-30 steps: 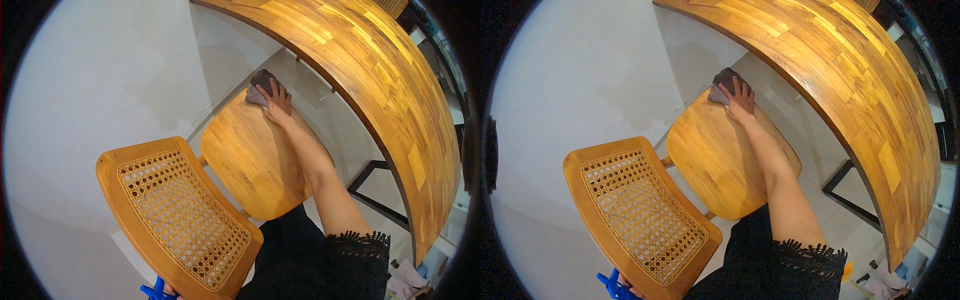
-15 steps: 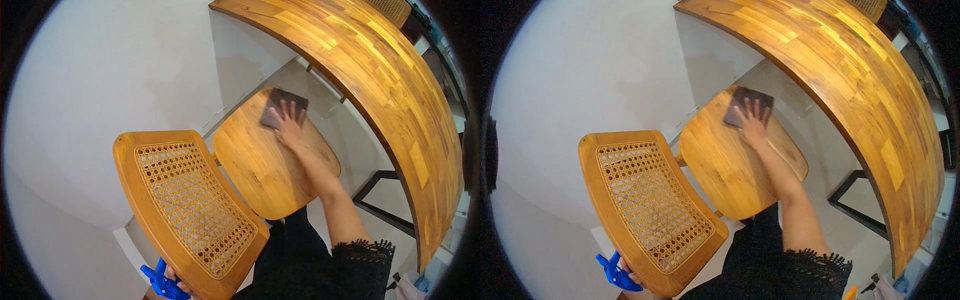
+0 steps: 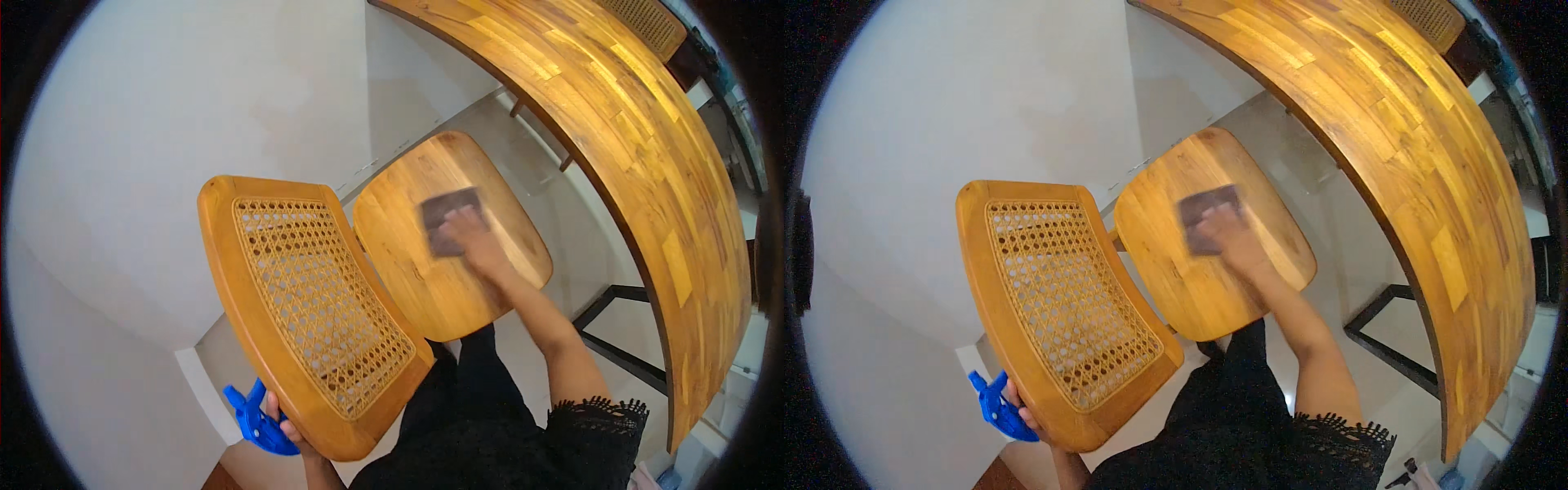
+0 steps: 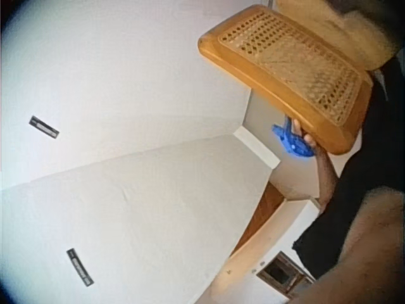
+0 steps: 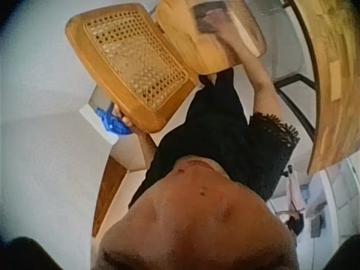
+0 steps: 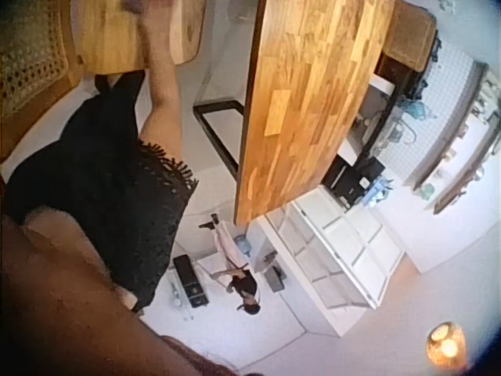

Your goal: The person cleans a wooden dining table and a matching wooden chair using a spray bottle and a cloth. They spray the surfaces and wipe them down, moving between the table and the chair throughout the process.

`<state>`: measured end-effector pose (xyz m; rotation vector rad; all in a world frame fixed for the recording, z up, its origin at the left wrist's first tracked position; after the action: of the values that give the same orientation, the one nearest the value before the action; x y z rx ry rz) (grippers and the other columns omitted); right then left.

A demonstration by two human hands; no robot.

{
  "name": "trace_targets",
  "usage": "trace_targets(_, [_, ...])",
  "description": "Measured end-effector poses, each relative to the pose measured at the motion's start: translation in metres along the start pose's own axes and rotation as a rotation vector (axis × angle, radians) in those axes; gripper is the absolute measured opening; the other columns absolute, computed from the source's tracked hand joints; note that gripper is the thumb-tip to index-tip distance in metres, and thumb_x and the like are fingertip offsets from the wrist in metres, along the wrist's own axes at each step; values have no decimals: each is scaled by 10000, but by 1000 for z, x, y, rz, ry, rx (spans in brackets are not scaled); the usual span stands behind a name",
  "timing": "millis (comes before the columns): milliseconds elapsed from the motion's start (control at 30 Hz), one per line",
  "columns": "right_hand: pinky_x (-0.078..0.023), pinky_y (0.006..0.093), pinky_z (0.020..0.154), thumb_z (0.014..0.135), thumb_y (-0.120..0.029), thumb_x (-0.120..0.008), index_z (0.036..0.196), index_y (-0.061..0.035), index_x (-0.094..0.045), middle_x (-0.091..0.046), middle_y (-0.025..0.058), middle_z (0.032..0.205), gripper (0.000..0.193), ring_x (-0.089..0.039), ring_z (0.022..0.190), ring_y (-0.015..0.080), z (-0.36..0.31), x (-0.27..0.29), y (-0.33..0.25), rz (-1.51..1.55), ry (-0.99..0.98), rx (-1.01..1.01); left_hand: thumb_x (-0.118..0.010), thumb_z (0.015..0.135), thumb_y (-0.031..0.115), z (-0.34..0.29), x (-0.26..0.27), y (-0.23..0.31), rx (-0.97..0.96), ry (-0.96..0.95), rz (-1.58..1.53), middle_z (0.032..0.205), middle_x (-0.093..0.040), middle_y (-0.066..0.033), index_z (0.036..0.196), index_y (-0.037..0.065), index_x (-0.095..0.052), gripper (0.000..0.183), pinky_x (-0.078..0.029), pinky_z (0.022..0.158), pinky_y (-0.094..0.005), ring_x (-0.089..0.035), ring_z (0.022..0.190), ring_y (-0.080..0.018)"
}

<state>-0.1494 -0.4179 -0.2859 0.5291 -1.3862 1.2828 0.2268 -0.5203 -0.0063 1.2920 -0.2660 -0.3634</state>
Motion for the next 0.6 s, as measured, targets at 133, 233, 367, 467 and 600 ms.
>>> trace_targets(133, [-84,579,1085,771,-95,-500,1369,-237,-360,-220,14,1488,630,-145,1376,318,-30,81,34,-228,-65,-474,-454,888,525,7,15,-10,-51,53,152,1332,-396,-154,1279,54,-444,612,-316,1023,-476,-396,1223,-290])
trace_targets(233, [-80,603,1074,749,-152,-569,1376,-250,-348,-197,31,1494,672,-108,1378,344,-58,43,-21,-192,-7,-389,-441,890,534,19,6,-3,-124,32,323,1309,-410,-149,1252,23,-484,629,-312,1020,-460,-416,1204,-286])
trace_targets(367, [-75,584,1080,708,-165,-611,1365,-277,-365,-227,8,1486,710,-141,1381,305,-91,-19,-154,42,-99,-17,-441,891,527,25,-4,8,-128,2,404,1296,-421,-141,1213,-3,-523,625,-291,1029,-446,-425,1192,-279])
trace_targets(467, [-106,568,1073,708,-142,-599,1320,-279,-433,-314,5,1450,649,-215,1364,263,-104,-26,-145,-65,-117,133,-451,889,507,25,0,9,-101,13,392,1305,-422,-144,1216,-9,-519,615,-284,1033,-447,-420,1199,-271])
trace_targets(600, [-103,593,1068,668,-154,-641,1377,-286,-351,-245,-1,1480,777,-170,1376,271,-104,31,-17,-294,-70,-159,-454,891,487,21,0,3,-70,-15,320,1318,-417,-147,1255,-10,-478,617,-284,1035,-446,-415,1208,-274])
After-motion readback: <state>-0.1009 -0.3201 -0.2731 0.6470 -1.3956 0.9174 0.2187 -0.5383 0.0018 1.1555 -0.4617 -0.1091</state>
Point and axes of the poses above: each hand's wrist, its own z-axis towards the middle knuckle, its own x-axis out of the back of the hand, y = z × x, the point moved 9 cm from there along z, towards the middle knuckle
